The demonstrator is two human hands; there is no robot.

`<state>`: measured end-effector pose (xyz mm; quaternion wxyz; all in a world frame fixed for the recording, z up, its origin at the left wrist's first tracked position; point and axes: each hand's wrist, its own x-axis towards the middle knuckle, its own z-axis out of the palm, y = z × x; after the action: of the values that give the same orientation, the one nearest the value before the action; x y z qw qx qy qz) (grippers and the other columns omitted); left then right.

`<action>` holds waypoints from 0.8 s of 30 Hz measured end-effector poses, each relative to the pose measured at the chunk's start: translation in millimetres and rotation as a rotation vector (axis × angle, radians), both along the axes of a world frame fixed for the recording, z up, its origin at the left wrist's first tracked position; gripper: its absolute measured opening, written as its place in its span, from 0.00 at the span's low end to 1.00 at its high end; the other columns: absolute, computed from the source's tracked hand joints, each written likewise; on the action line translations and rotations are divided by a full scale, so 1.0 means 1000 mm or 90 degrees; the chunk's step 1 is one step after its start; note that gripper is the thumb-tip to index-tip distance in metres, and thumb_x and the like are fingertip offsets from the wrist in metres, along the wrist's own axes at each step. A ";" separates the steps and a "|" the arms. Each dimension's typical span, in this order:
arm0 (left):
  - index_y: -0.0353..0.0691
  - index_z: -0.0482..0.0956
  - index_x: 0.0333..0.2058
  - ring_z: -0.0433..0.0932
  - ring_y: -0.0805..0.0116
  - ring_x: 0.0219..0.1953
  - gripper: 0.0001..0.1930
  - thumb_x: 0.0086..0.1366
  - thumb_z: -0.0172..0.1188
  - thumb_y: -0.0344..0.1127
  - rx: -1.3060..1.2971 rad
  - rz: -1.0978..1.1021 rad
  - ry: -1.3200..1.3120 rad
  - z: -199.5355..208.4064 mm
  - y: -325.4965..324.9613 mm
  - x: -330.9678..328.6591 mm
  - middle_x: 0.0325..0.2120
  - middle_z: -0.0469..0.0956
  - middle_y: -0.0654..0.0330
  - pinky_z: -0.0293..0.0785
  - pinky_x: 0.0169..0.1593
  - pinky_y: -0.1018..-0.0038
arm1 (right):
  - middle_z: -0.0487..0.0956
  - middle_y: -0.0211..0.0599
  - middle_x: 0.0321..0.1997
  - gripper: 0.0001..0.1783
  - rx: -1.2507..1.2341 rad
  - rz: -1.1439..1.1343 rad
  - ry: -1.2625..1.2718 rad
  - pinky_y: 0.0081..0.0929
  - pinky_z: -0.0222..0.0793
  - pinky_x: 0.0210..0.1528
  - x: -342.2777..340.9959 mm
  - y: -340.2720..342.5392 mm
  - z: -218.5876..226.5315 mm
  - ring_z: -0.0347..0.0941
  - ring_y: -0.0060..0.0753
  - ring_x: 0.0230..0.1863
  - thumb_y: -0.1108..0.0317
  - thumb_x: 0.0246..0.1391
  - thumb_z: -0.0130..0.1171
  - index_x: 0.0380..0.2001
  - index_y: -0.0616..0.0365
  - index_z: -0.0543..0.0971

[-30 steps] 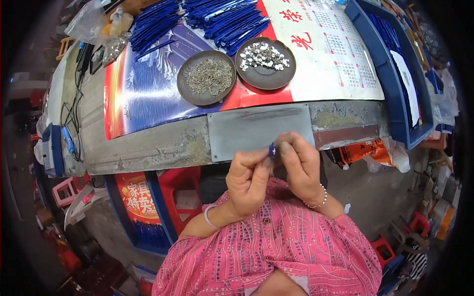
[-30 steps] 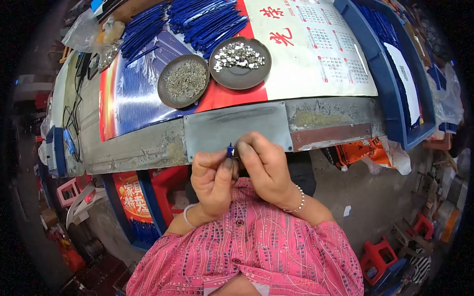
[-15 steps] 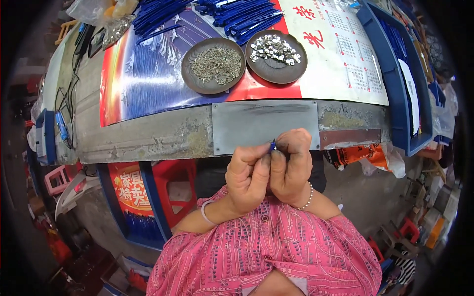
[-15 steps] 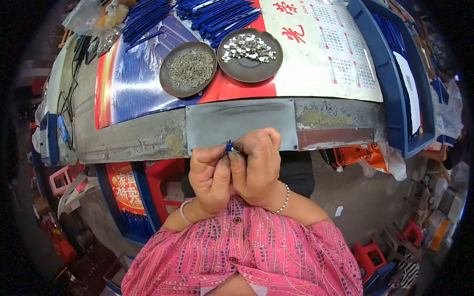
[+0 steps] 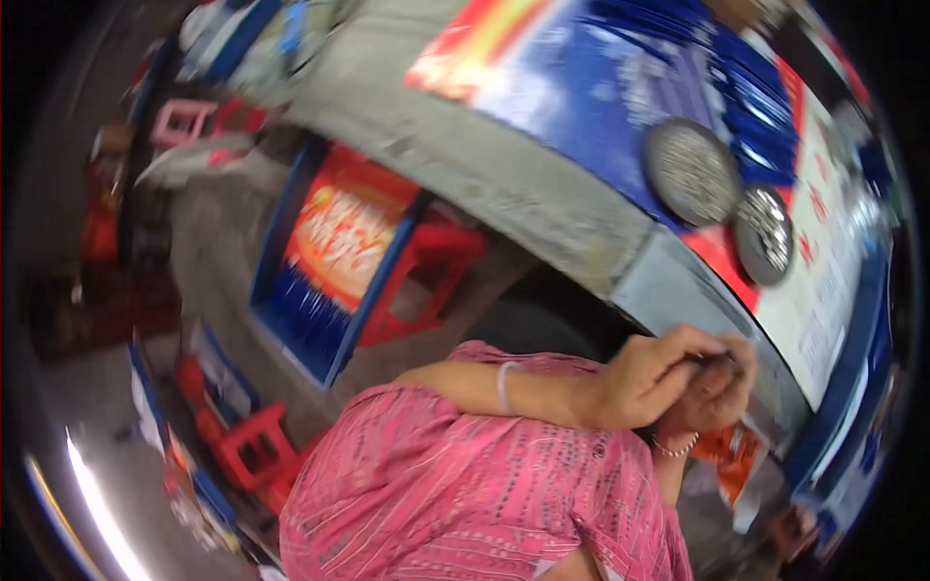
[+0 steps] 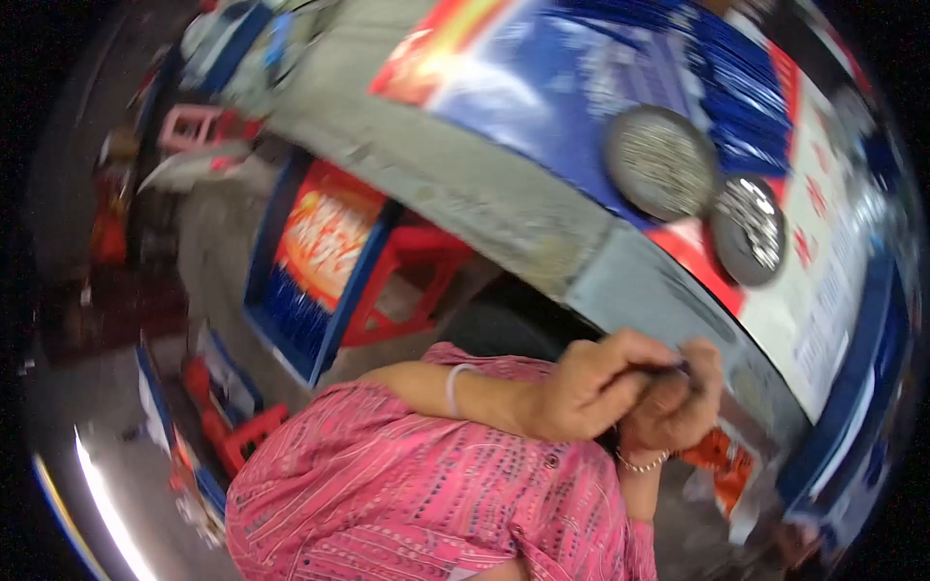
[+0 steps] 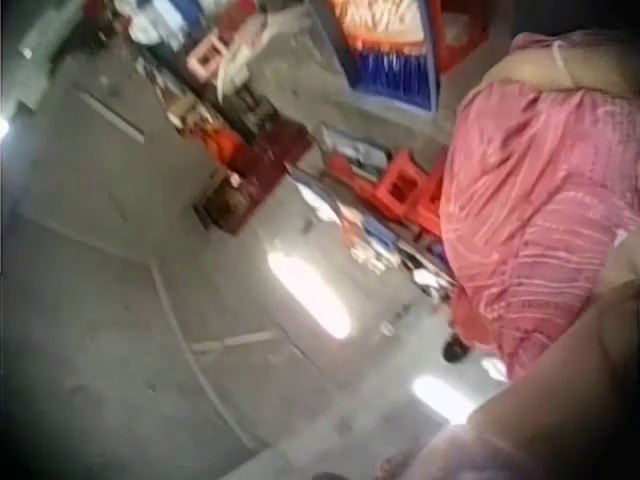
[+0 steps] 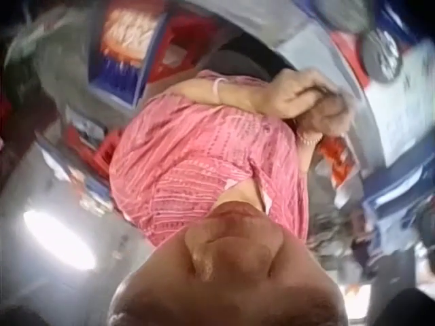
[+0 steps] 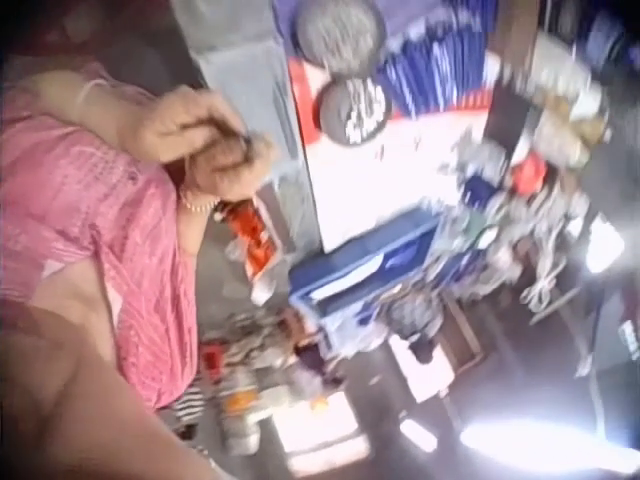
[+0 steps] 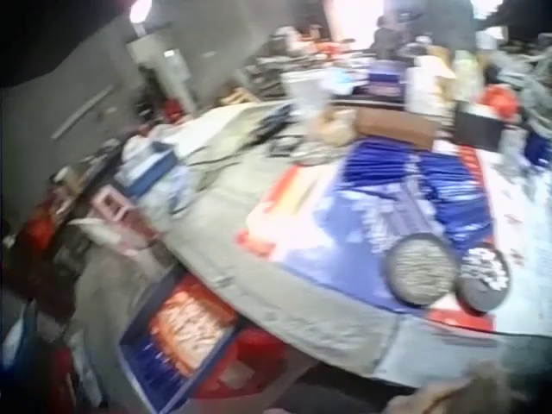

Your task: The recorder is manually assembling small blue components by inserting small metal pins or parts into them at a production workstation.

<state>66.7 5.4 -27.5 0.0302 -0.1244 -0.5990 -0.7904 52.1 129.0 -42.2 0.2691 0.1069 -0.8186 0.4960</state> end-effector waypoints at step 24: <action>0.32 0.71 0.42 0.76 0.72 0.33 0.10 0.61 0.51 0.22 -0.071 0.167 0.046 -0.012 -0.064 0.018 0.33 0.75 0.55 0.71 0.37 0.77 | 0.71 0.42 0.25 0.10 -0.071 0.053 -0.340 0.28 0.64 0.32 0.003 -0.082 0.033 0.67 0.34 0.27 0.70 0.57 0.41 0.29 0.66 0.70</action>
<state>85.1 -58.4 -39.5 0.1480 -0.0750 -0.6514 -0.7404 55.0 47.3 -9.3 0.0282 -0.0090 -0.8270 0.5614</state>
